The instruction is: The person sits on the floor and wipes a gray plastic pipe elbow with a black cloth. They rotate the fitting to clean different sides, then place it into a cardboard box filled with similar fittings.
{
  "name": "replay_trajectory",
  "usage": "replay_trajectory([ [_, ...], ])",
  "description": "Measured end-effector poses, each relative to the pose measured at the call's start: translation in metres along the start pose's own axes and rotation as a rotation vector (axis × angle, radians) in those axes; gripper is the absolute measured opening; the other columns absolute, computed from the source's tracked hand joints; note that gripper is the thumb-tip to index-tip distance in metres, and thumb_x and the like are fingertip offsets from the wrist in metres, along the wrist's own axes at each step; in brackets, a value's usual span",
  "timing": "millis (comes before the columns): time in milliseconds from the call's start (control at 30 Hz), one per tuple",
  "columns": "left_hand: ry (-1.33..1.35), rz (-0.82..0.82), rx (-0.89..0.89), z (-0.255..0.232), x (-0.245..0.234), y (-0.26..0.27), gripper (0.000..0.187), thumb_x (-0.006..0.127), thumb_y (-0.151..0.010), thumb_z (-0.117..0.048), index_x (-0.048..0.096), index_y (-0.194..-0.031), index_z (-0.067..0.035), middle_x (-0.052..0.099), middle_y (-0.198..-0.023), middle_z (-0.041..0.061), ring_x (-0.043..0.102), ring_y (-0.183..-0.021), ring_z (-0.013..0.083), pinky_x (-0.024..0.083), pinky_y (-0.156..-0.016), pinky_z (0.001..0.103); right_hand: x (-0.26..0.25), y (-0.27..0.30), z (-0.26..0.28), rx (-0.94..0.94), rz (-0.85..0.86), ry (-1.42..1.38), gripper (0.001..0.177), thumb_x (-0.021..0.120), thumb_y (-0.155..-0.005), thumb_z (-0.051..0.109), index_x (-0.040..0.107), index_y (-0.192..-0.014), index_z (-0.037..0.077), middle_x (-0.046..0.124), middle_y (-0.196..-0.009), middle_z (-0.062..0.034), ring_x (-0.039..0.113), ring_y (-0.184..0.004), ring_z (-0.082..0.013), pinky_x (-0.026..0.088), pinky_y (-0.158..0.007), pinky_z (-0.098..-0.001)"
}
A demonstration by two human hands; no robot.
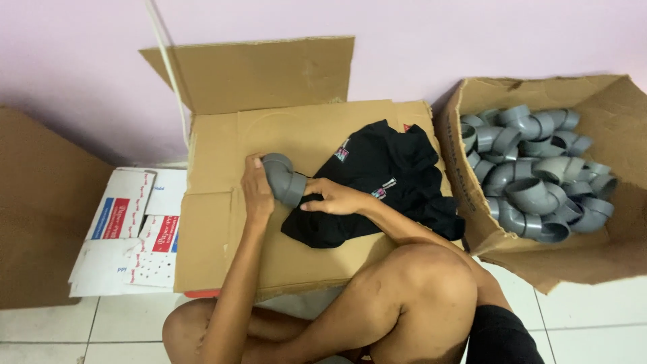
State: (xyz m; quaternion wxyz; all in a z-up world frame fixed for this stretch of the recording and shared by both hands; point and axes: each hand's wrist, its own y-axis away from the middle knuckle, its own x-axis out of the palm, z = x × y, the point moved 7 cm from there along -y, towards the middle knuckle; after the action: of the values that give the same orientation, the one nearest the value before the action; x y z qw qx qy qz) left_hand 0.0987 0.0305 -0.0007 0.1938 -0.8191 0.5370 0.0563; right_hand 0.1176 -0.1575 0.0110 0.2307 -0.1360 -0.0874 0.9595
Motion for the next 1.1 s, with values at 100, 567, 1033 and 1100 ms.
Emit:
replay_trajectory([
  [100,-0.008,0.017,-0.026,-0.015,0.0,0.006,0.059,0.014,-0.123,-0.044,0.057,-0.137,-0.006,0.06,-0.117,0.018,0.062,-0.119,0.0374,0.047,-0.108,0.055,-0.005,0.005,-0.042,0.07,-0.014,-0.015,0.024,0.077,-0.106,0.014,0.083,-0.126,0.002,0.076,-0.122,-0.0124,0.068,-0.12,-0.0281,0.05,-0.116,-0.0568],
  [567,0.014,0.033,-0.042,-0.03,-0.001,0.009,0.048,0.026,-0.123,-0.041,0.053,-0.138,-0.004,0.056,-0.115,0.02,0.058,-0.115,0.0391,0.046,-0.103,0.056,0.002,0.003,0.011,-0.07,-0.007,0.1,0.019,0.074,-0.11,0.019,0.082,-0.124,0.007,0.078,-0.121,-0.009,0.067,-0.115,-0.0224,0.051,-0.111,-0.0491],
  [1033,0.037,0.008,-0.038,-0.019,-0.002,0.007,0.051,0.024,-0.122,-0.041,0.052,-0.139,-0.003,0.056,-0.118,0.025,0.059,-0.117,0.0436,0.045,-0.105,0.058,-0.001,0.01,-0.017,0.045,-0.017,-0.178,0.038,0.077,-0.11,0.017,0.074,-0.146,0.004,0.072,-0.145,-0.0104,0.063,-0.136,-0.0229,0.046,-0.125,-0.0508],
  [1100,0.013,0.02,-0.027,-0.023,-0.004,0.009,0.049,0.027,-0.122,-0.04,0.054,-0.138,-0.004,0.057,-0.118,0.025,0.058,-0.119,0.0431,0.044,-0.105,0.058,0.005,0.011,-0.027,-0.016,0.013,-0.037,0.032,0.073,-0.112,0.019,0.077,-0.138,0.0,0.077,-0.135,-0.0171,0.07,-0.126,-0.0298,0.051,-0.119,-0.0547],
])
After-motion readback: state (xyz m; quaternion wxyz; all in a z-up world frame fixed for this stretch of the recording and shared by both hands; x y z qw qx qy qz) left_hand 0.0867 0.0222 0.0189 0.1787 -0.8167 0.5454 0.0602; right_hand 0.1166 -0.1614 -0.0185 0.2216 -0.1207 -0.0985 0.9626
